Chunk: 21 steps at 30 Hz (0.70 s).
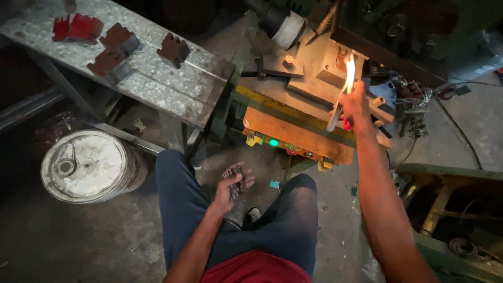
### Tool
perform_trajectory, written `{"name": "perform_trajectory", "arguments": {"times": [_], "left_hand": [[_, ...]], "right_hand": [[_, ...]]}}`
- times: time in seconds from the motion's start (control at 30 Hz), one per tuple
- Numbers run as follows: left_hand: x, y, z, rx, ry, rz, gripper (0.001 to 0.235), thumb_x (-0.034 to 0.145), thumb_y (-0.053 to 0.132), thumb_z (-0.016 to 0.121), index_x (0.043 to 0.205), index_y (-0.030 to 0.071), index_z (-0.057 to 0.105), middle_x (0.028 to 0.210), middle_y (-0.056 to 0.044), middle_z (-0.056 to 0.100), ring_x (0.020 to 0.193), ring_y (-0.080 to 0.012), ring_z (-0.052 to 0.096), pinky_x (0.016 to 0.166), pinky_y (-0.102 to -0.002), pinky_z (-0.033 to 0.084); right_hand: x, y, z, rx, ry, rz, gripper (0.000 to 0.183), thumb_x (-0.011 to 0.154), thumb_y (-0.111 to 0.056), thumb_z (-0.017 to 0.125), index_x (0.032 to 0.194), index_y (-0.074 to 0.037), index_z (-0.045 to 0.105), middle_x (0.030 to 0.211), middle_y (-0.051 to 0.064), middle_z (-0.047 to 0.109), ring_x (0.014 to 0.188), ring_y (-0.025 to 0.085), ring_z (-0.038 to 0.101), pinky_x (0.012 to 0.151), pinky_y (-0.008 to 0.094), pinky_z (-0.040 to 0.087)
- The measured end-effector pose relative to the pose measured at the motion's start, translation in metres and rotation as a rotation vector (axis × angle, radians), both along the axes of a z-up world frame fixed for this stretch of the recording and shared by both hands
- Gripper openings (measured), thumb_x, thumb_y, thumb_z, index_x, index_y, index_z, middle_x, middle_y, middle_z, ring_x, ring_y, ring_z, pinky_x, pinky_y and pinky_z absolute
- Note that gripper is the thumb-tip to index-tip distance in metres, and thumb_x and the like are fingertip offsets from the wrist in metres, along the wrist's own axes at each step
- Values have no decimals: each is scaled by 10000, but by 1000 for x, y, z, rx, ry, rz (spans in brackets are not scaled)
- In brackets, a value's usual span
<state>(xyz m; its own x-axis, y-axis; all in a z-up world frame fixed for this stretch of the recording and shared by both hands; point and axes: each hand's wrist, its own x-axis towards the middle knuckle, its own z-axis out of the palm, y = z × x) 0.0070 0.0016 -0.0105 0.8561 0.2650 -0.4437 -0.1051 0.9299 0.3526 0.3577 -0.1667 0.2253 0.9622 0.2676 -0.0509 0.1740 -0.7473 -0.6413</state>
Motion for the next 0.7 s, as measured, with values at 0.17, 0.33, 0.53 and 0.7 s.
{"name": "perform_trajectory", "arguments": {"times": [0.17, 0.33, 0.53, 0.7], "left_hand": [[-5, 5, 4, 7, -9, 11, 620, 805, 93, 764, 1390, 0, 578, 1179, -291, 696, 960, -395, 718, 968, -577, 584], [4, 1, -10, -8, -43, 23, 613, 788, 88, 758, 1369, 11, 577, 1173, -274, 703, 954, -390, 731, 949, -577, 587], [10, -9, -10, -34, -77, -13, 581, 806, 77, 737, 1362, 20, 580, 1151, -258, 712, 948, -380, 733, 929, -555, 603], [18, -11, -10, -46, -95, -36, 583, 788, 81, 751, 1348, 36, 595, 1133, -240, 718, 944, -372, 727, 916, -542, 609]], "right_hand": [[-75, -24, -2, 730, 422, 59, 398, 961, 6, 507, 1329, -15, 357, 1198, 388, 621, 1071, 456, 700, 860, 527, 621], [-163, -46, -36, 824, 427, 99, 276, 949, -124, 588, 1191, -48, 479, 840, 199, 573, 687, 219, 661, 732, 267, 615], [-220, -98, -112, 826, 528, -40, 436, 935, -69, 564, 1370, -65, 530, 786, 188, 606, 487, 257, 618, 398, 371, 529], [-249, -87, -59, 709, 647, -116, 430, 939, -21, 505, 1359, -83, 570, 564, 176, 494, 302, 265, 482, 228, 389, 381]]}}
